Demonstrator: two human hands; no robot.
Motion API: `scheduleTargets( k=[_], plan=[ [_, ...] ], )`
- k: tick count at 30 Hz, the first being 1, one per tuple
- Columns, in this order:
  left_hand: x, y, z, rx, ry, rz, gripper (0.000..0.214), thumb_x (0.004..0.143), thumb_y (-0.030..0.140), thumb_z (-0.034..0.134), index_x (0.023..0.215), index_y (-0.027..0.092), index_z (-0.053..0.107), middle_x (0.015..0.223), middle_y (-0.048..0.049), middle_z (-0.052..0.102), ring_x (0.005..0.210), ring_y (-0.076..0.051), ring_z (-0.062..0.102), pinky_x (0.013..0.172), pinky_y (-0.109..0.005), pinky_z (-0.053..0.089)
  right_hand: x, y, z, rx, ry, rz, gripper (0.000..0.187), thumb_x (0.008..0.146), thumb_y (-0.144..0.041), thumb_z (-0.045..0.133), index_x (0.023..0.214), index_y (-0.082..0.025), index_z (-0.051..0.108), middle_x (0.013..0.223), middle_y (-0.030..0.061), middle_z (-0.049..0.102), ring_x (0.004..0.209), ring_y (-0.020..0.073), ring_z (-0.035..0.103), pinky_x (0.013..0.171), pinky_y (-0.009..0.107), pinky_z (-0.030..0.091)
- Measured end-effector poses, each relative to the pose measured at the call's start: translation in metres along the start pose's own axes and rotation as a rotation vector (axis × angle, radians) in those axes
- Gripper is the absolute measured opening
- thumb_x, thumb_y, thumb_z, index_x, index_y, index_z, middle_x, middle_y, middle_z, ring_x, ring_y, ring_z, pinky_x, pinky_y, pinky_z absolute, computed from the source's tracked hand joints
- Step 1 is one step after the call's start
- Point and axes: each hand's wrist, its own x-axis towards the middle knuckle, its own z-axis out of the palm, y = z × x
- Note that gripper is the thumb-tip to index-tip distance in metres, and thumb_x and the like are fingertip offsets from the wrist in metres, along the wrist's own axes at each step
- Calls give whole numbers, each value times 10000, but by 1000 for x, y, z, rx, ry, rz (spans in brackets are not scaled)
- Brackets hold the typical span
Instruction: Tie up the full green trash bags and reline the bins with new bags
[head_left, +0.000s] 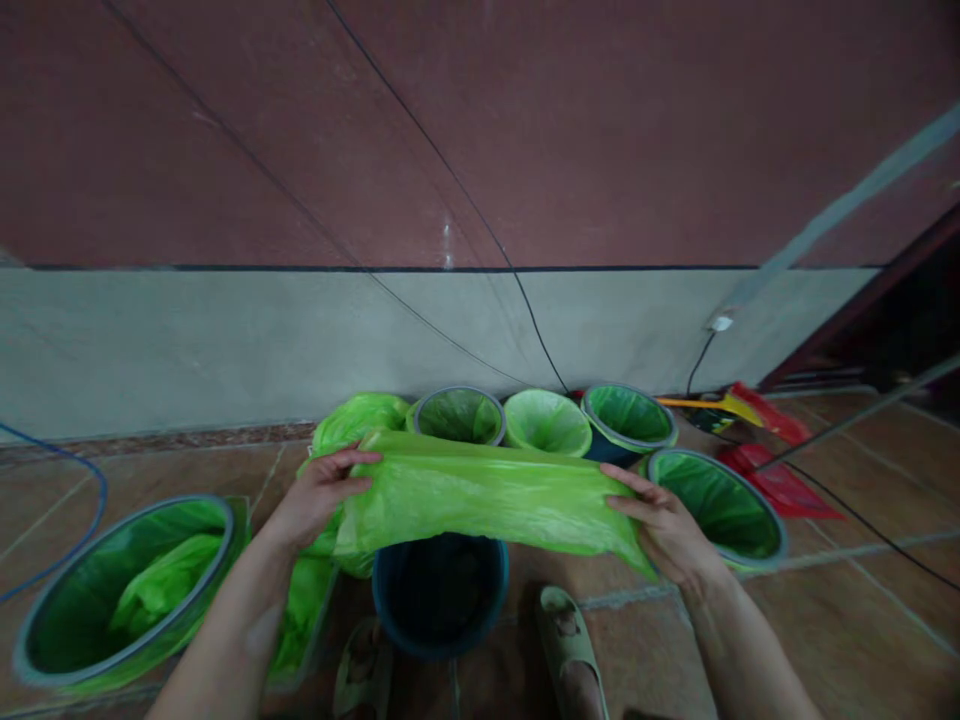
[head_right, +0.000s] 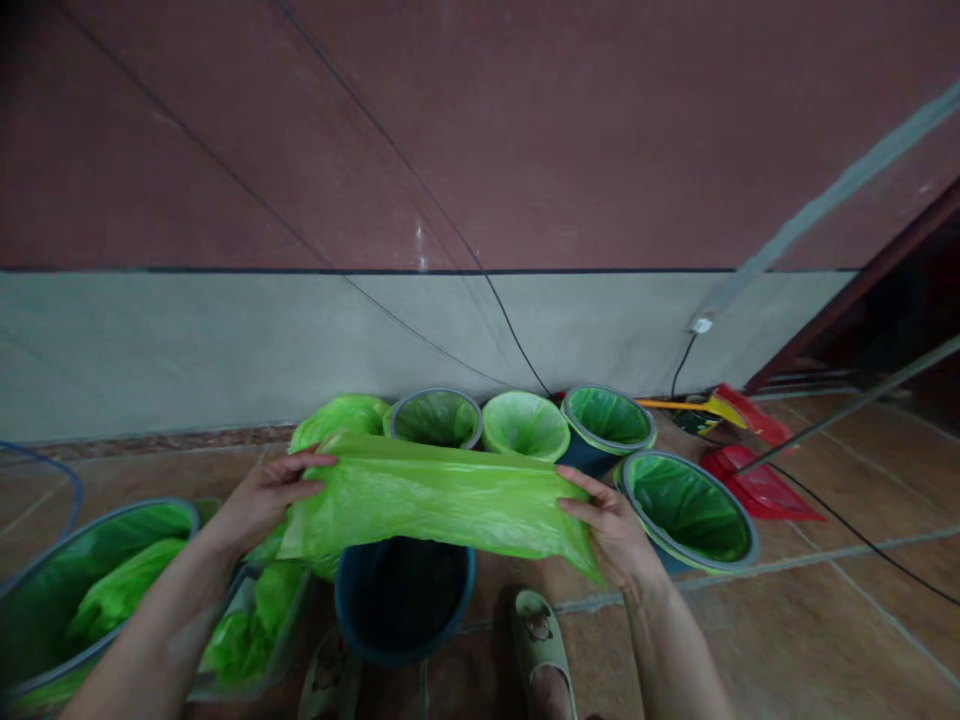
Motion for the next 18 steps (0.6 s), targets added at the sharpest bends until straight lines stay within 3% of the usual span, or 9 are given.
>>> scheduleTargets(
  k=[3,7,10,12,15,18],
  plan=[
    [4,-5,-6,146,-4,134,446,589,337,733,1002,172,754,1462,-137,507,1419,-319,374,1139,-440,341,2,5,-3,-114,-43,-33,686,537,-231,849,1192,-202,648,940,45,761,735,195,696,705,329,554],
    [6,-11,-5,475,48,198,368,629,272,670,984,223,758,1537,-53,421,1419,-299,382,1179,-400,315,15,19,-12,-504,64,-217,595,546,-280,790,1123,-171,690,1022,77,737,837,233,678,793,378,532],
    [6,-15,3,613,82,214,316,668,243,627,957,220,756,1518,-47,444,1343,-308,482,1153,-381,367,24,28,-16,-838,149,-394,473,600,-297,711,1062,-195,726,1058,79,714,934,257,660,901,408,489],
    [6,-17,7,662,100,197,254,681,232,613,894,210,751,1490,-67,479,1263,-317,557,1112,-383,420,27,32,-17,-979,162,-445,400,648,-319,661,1023,-204,741,1004,79,705,909,257,659,891,406,488],
    [7,-18,9,662,137,190,163,679,227,611,789,209,730,1402,-95,567,1236,-318,576,1101,-388,428,30,35,-20,-1078,175,-472,272,709,-361,607,880,-209,755,921,83,683,853,250,652,856,397,494],
    [7,-13,4,532,183,220,80,653,273,649,698,228,697,1342,-69,617,1287,-299,532,1134,-381,384,29,30,-21,-1022,218,-485,214,689,-401,645,754,-221,740,1011,95,677,947,259,640,922,400,471]
  ],
)
